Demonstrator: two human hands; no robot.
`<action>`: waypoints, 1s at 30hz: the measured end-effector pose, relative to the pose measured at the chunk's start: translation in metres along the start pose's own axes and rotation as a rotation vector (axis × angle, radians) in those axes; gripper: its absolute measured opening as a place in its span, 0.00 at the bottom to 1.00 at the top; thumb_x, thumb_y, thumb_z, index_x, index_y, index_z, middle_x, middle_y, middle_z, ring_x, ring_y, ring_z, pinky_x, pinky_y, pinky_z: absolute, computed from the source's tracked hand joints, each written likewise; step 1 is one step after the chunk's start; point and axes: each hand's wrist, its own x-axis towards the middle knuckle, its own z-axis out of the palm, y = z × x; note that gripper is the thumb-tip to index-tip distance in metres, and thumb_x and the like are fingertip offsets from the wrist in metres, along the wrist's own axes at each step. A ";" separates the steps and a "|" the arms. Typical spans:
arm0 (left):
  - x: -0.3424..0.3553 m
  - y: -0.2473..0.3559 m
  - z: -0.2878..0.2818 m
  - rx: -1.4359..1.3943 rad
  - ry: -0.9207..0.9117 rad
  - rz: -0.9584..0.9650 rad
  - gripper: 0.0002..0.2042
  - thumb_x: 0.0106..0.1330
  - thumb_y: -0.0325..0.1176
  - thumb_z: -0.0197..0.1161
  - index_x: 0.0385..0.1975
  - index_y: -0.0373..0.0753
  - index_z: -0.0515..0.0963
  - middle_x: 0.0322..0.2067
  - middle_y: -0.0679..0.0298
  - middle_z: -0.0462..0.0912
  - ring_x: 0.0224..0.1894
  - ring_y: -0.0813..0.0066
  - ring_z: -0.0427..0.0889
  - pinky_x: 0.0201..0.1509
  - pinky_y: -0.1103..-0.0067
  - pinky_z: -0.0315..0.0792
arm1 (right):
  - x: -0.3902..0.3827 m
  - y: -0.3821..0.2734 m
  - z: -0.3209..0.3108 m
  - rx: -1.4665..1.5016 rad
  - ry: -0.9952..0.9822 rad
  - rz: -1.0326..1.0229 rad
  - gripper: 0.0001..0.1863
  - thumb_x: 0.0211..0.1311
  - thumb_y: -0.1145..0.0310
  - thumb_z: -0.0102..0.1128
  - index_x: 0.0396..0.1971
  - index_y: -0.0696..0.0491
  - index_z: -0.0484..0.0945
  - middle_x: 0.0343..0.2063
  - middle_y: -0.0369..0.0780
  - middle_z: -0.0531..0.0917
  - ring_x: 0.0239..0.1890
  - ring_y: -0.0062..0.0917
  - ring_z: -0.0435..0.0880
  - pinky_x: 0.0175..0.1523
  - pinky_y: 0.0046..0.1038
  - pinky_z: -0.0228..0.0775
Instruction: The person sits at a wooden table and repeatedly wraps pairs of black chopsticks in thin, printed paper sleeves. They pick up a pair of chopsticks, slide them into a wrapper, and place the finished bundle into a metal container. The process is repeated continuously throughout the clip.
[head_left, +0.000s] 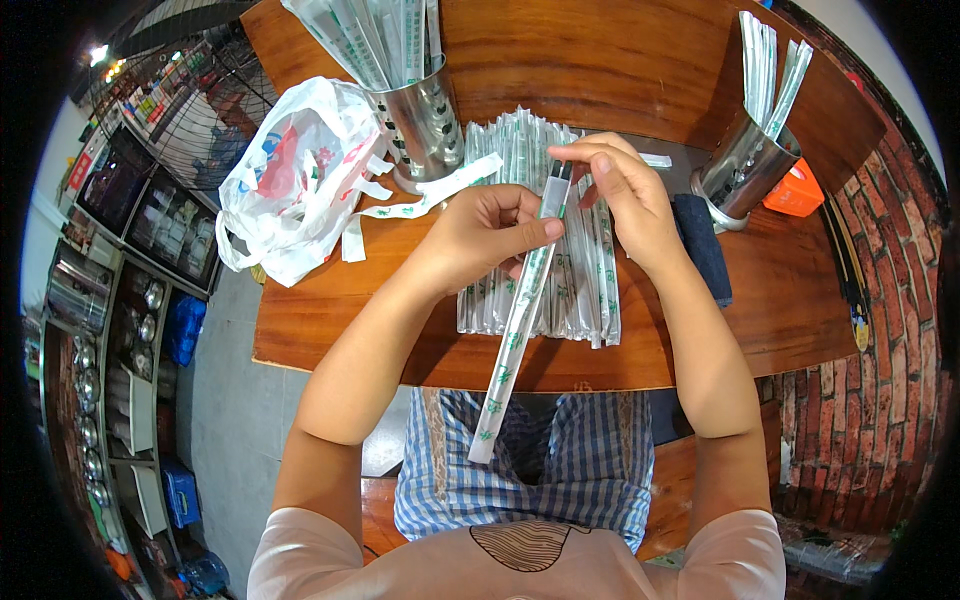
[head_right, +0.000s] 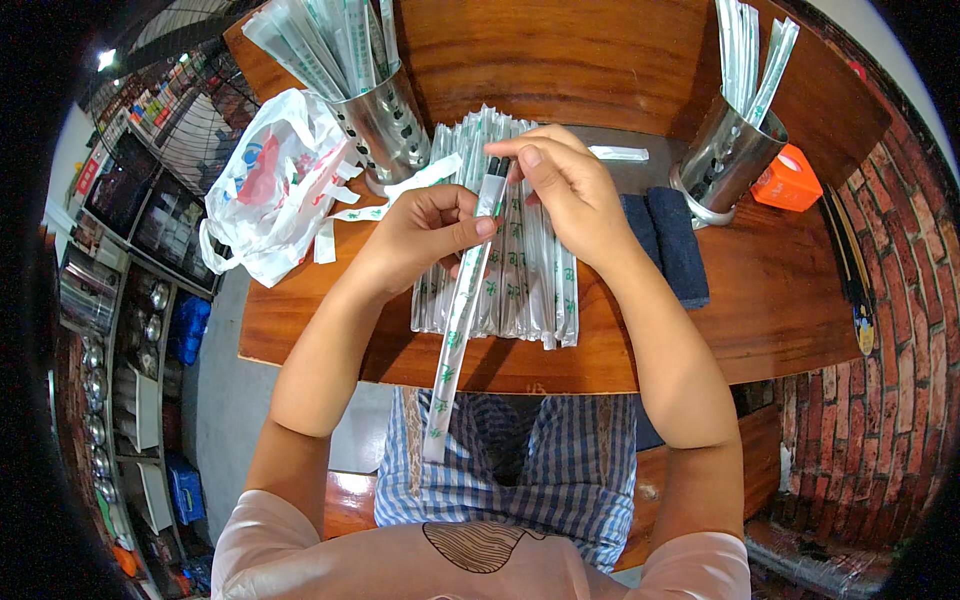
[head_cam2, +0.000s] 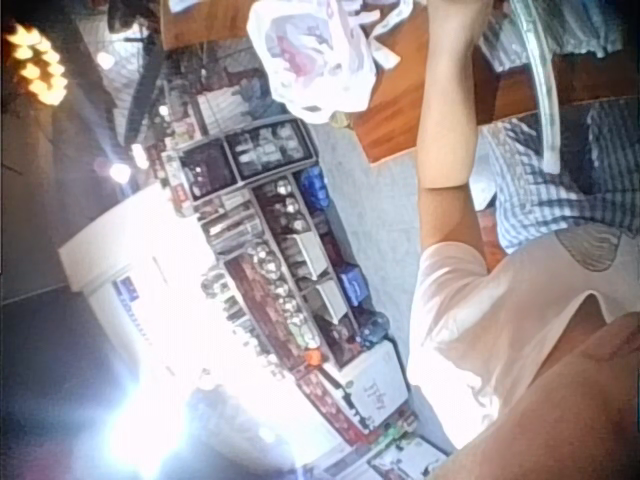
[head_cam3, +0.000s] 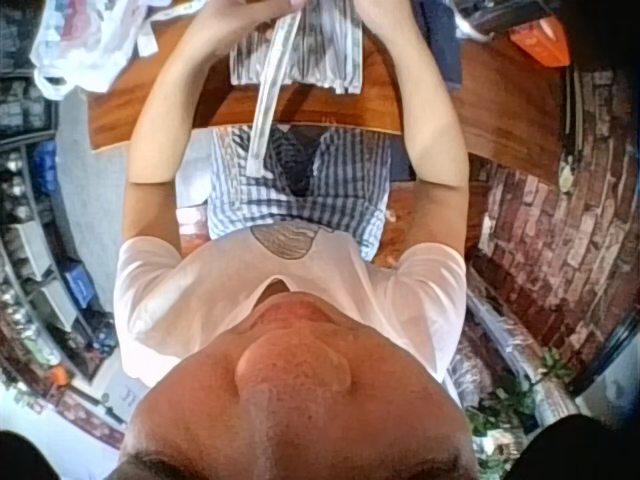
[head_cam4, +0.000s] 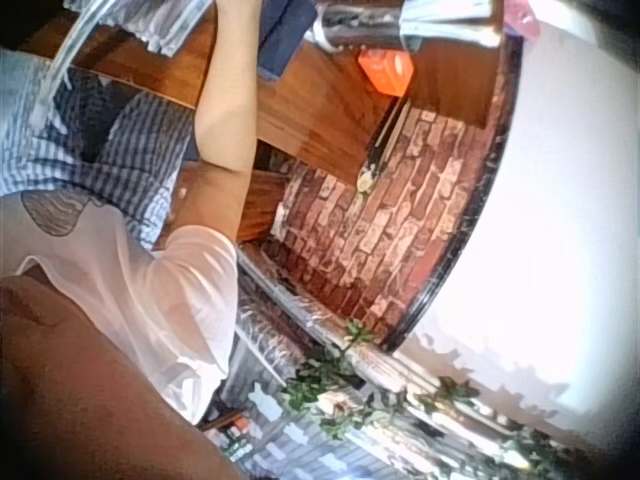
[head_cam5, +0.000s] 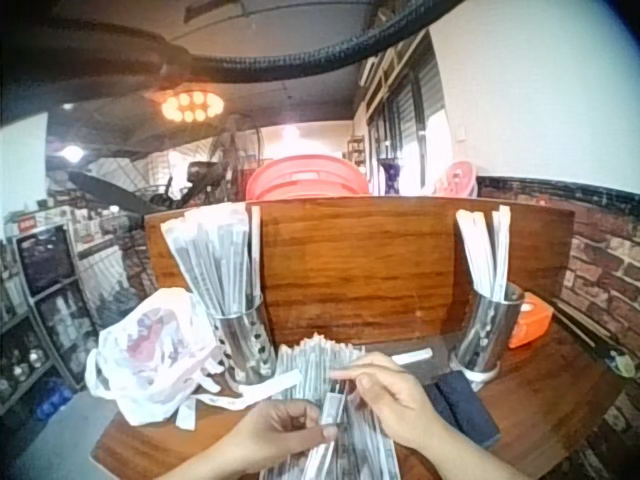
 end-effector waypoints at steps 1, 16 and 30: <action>0.000 -0.001 0.000 0.005 -0.001 0.011 0.11 0.64 0.35 0.68 0.25 0.39 0.74 0.19 0.73 0.75 0.19 0.90 0.70 0.20 0.88 0.64 | 0.000 -0.001 0.001 0.009 0.039 -0.009 0.18 0.73 0.58 0.48 0.46 0.53 0.82 0.38 0.35 0.77 0.39 0.18 0.77 0.39 0.20 0.71; -0.001 -0.001 0.002 0.038 0.043 0.042 0.11 0.62 0.33 0.69 0.24 0.38 0.74 0.18 0.73 0.75 0.19 0.89 0.70 0.19 0.88 0.64 | -0.002 -0.001 0.003 -0.132 -0.033 -0.175 0.19 0.71 0.55 0.52 0.36 0.56 0.81 0.39 0.38 0.76 0.43 0.25 0.76 0.47 0.25 0.68; 0.000 0.002 0.002 0.018 0.020 0.094 0.10 0.63 0.35 0.68 0.28 0.36 0.77 0.19 0.73 0.75 0.19 0.88 0.71 0.20 0.88 0.65 | -0.006 0.004 0.014 0.374 -0.071 0.376 0.10 0.65 0.64 0.62 0.36 0.57 0.79 0.25 0.33 0.80 0.26 0.14 0.77 0.29 0.18 0.69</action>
